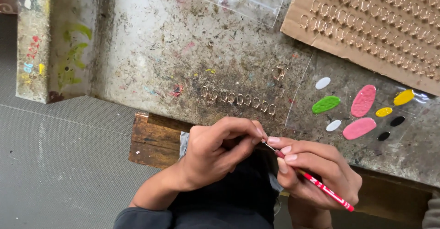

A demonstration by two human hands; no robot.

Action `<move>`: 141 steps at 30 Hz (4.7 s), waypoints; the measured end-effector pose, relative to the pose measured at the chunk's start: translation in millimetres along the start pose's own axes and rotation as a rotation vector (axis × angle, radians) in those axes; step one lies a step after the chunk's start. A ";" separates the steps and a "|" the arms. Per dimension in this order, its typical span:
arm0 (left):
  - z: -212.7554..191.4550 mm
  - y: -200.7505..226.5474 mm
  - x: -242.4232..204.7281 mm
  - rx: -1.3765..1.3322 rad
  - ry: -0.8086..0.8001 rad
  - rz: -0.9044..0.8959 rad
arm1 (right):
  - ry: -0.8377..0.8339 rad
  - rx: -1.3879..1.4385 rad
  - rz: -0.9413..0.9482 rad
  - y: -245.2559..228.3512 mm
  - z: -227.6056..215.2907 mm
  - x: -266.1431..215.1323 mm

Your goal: Applying adhesive or paint to small metal earring components and arranging them on a cardboard sheet.

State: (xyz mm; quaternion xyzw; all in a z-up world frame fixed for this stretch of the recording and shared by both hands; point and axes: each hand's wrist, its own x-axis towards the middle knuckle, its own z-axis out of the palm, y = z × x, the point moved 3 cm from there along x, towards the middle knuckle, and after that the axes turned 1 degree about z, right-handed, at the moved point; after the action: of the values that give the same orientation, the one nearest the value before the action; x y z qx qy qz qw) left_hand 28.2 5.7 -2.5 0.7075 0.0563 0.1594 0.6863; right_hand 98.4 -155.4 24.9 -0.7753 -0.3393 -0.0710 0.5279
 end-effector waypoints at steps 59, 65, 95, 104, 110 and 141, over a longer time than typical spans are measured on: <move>-1.4 0.4 0.9 0.007 -0.009 0.010 | 0.052 -0.027 0.120 -10.8 8.5 -0.5; -1.3 -0.3 0.7 0.007 -0.010 0.014 | 0.055 -0.029 0.110 -10.2 8.6 -0.4; -1.2 -1.5 0.1 0.003 -0.025 0.006 | 0.060 -0.035 0.103 -5.8 6.9 -3.6; -1.4 -1.3 0.5 0.002 -0.029 0.003 | 0.055 -0.042 0.115 -7.2 7.2 -2.8; -2.1 -0.4 0.9 0.005 -0.031 0.006 | 0.067 -0.040 0.115 -7.6 8.5 -3.6; -3.8 11.7 -0.1 0.009 -0.062 -0.026 | 0.200 0.152 0.009 13.0 3.3 -15.5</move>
State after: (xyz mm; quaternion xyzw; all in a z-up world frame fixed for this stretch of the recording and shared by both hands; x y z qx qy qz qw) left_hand 25.3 8.7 9.1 0.7145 0.0451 0.1283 0.6863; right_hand 93.6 -162.3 6.3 -0.7236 -0.2859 -0.1195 0.6167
